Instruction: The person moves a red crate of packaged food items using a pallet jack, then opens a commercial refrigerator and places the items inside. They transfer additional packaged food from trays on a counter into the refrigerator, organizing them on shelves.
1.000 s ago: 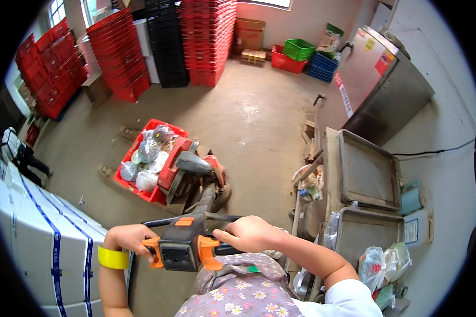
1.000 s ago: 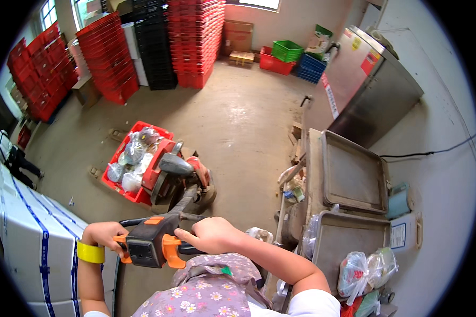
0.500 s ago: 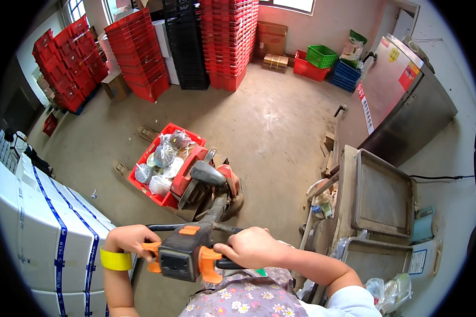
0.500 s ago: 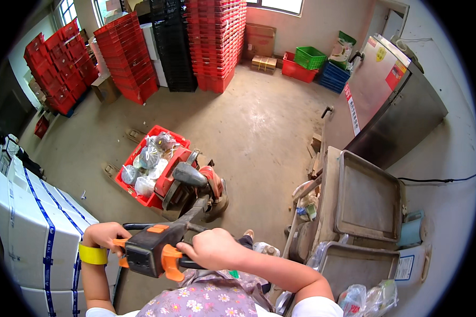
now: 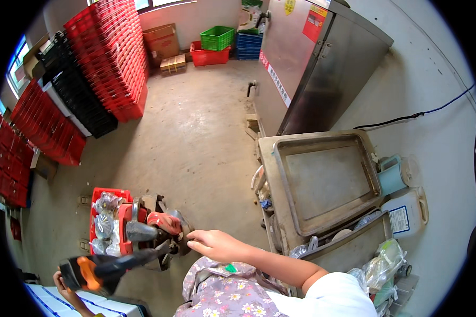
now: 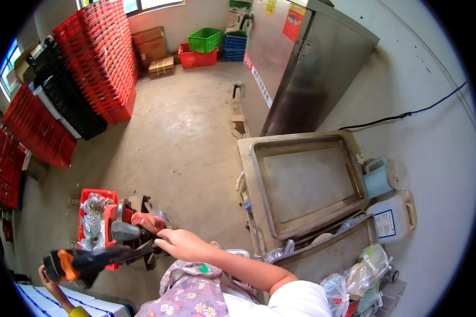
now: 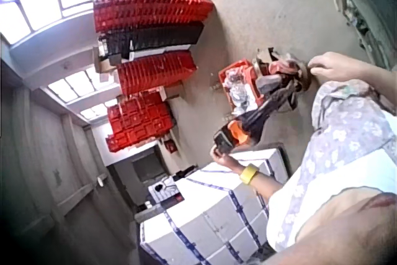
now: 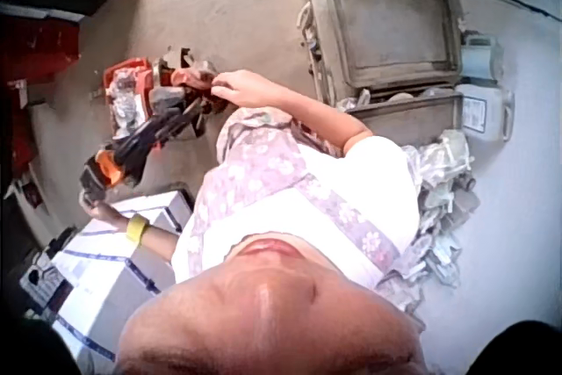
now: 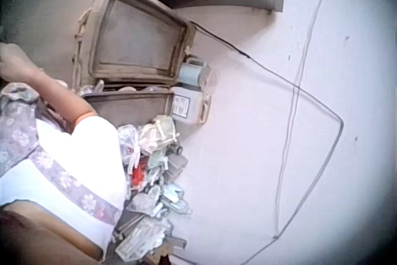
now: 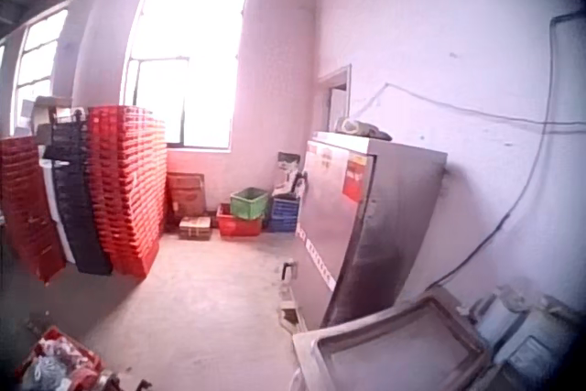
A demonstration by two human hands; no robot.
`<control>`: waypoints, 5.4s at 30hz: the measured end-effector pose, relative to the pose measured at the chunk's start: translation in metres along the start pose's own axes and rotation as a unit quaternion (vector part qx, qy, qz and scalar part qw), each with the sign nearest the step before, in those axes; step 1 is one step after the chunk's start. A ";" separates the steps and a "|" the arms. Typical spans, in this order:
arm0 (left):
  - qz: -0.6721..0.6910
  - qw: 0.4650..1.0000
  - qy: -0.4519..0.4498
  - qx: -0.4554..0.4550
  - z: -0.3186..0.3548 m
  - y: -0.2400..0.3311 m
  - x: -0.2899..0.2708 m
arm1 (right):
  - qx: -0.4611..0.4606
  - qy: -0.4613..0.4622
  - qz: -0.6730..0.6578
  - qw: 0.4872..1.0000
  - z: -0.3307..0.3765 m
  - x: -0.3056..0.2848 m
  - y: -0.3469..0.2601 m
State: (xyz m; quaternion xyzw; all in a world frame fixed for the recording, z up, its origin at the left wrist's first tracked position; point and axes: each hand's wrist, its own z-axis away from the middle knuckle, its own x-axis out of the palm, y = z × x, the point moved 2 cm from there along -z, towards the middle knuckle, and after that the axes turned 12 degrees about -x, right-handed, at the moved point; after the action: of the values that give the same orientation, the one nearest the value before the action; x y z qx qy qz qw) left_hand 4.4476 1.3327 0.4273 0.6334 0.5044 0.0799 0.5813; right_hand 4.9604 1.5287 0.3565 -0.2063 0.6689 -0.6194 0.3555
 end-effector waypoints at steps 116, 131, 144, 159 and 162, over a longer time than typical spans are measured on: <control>-0.226 0.549 -0.799 -0.094 0.096 0.141 0.775 | 0.148 0.882 0.104 0.434 0.444 -0.506 0.167; -0.130 0.670 -0.710 -0.175 -0.097 0.060 0.835 | 0.097 0.737 0.088 0.663 0.068 -0.539 0.146; -0.111 0.787 -0.578 -0.183 -0.330 0.056 0.944 | 0.121 0.604 0.057 0.786 -0.277 -0.639 0.195; -0.009 0.825 -0.510 -0.245 -0.510 0.101 1.106 | -0.073 0.692 0.175 0.696 -0.630 -0.974 0.312; -0.041 0.830 -0.448 -0.330 -0.540 0.064 1.110 | -0.025 0.778 0.110 0.618 -0.675 -1.011 0.323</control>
State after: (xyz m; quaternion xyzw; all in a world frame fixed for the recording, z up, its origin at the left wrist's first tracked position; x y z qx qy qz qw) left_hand 4.6417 2.5108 0.1088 0.3487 0.1576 -0.0748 0.9208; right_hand 5.1894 2.7612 0.2504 0.4194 0.7279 -0.4876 -0.2375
